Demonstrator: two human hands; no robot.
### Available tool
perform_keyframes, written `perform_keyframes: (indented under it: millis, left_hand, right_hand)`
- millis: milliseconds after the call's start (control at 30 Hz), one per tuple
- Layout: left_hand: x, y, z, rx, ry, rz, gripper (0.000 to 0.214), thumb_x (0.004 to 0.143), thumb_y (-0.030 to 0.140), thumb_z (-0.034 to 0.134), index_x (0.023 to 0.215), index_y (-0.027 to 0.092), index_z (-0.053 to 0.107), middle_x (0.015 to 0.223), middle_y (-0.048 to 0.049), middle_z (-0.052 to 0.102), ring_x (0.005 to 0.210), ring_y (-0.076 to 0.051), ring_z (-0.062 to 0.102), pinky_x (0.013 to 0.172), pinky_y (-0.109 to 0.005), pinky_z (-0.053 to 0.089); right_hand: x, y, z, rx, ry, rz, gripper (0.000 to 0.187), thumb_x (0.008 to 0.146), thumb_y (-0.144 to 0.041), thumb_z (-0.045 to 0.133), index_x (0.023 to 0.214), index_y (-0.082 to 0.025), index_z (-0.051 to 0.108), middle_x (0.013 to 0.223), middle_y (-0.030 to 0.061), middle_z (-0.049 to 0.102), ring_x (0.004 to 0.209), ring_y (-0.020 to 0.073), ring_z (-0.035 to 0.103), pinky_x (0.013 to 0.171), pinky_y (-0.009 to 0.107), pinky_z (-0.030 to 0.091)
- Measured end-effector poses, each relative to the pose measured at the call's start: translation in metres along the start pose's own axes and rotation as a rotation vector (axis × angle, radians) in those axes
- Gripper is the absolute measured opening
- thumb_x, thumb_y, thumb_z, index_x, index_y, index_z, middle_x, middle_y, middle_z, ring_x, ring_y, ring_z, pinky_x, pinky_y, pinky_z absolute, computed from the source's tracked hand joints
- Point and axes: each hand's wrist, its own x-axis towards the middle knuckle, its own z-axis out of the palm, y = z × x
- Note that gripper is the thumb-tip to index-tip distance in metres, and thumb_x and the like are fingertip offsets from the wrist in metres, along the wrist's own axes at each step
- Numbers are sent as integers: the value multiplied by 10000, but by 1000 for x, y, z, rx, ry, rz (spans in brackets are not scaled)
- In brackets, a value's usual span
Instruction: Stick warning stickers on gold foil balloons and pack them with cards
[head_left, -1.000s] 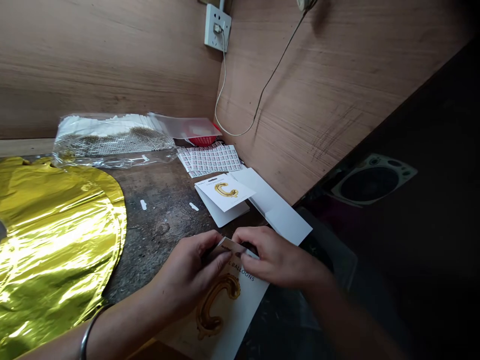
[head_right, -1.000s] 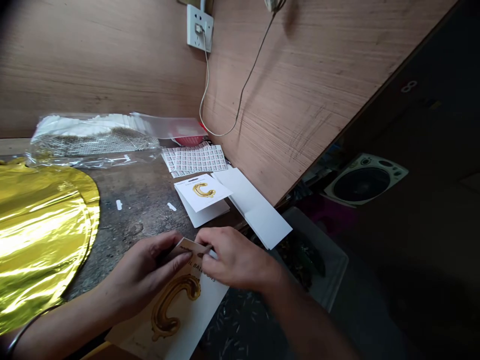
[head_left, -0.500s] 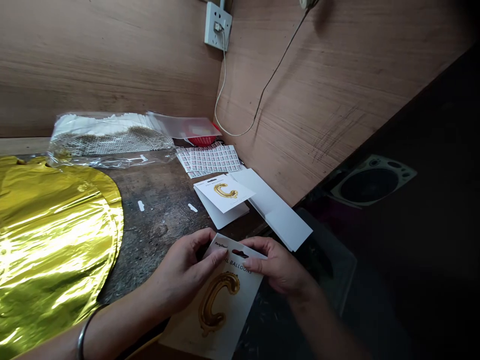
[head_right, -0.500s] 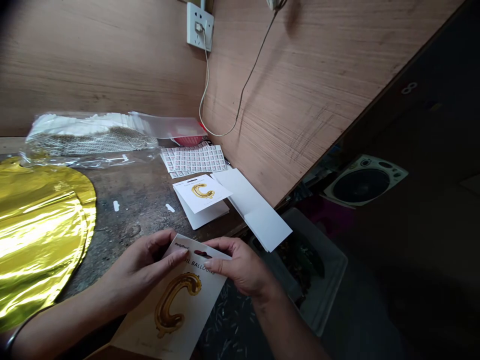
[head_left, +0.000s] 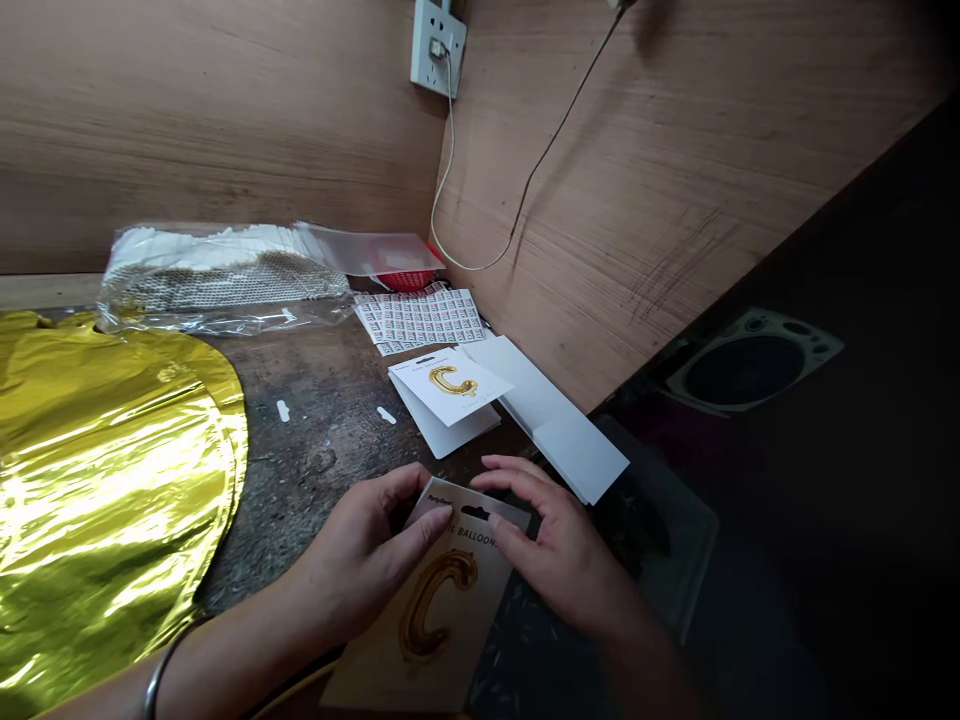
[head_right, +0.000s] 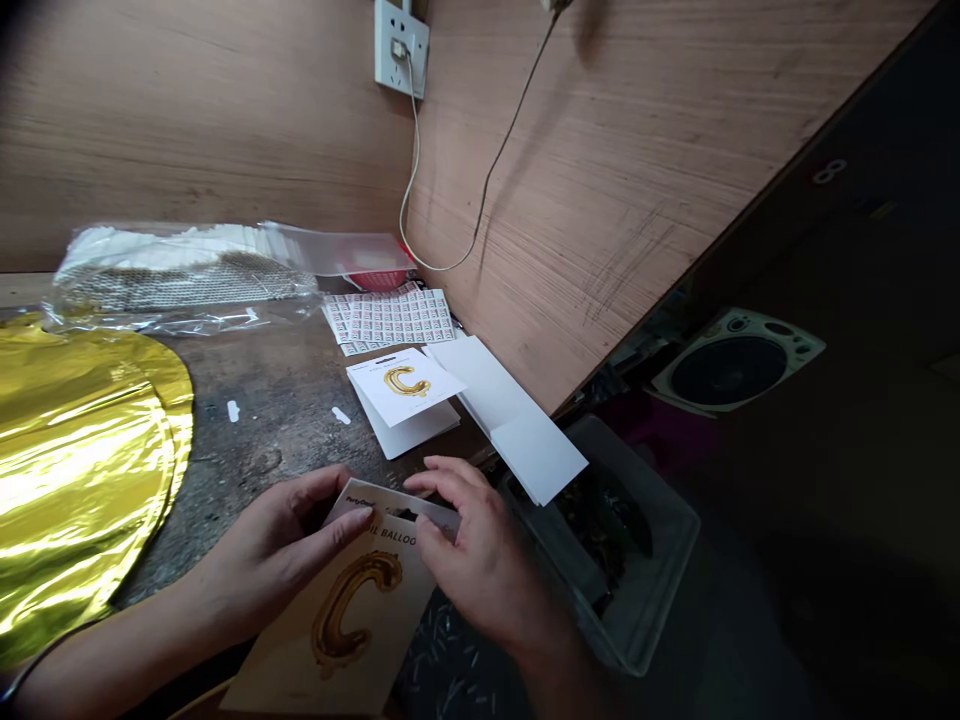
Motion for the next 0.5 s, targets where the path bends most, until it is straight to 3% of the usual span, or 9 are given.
perform_keyframes:
  millis: [67,167,233,300,400,433,500]
  left_hand:
    - [-1,1,1,-24,23,-15,296,876,447,574,775,171,535,706,8,563,649,-133,519,555,-219,438]
    - [-4,1,3,-96,39,-42,306,861,466,586,788,176,525,733,-8,599,669,-149,559,579,-239,469]
    - [-3,3,0,-98,58,-61,319,873,488,556,811,179,511,757,-17,623,679,-161,588,594,-257,492]
    - [4,7,-9,88,118,-8,352,942,494,415,815,178,504,750,-25,634,661,-164,604,588,-268,505]
    - [26,14,-34,673,262,276,456,1014,367,148,984,151,549,948,-97,678,864,-208,649,768,-348,530]
    - [35,15,-43,795,278,345,419,1011,345,185,1121,142,536,1145,-139,643,1067,-249,604,923,-421,475]
    - [53,11,-58,936,209,424,363,967,348,376,1261,181,510,1410,-134,492,1334,-308,397,1120,-526,238]
  right_hand:
    - [-1,10,1,135,-55,62,201,812,-253,652,1005,-201,669,1028,52,673,927,196,613,749,289,473]
    - [-6,33,18,554,-176,239,268,739,-386,746,851,-160,655,771,33,681,703,171,625,684,303,485]
    - [-11,45,35,788,-146,351,353,703,-431,768,906,-173,641,784,40,695,702,187,644,689,328,501]
    - [-12,48,45,866,-31,395,370,719,-449,750,957,-198,617,810,49,709,728,207,663,681,342,516]
    - [11,35,28,703,315,214,351,771,-495,683,982,-235,581,871,45,721,792,213,675,708,338,531]
    - [27,27,16,577,450,109,363,795,-530,634,1003,-239,572,899,44,722,804,212,675,715,335,534]
    - [67,11,-10,135,541,-127,406,913,-556,406,1102,-223,541,1000,63,709,868,210,671,738,330,536]
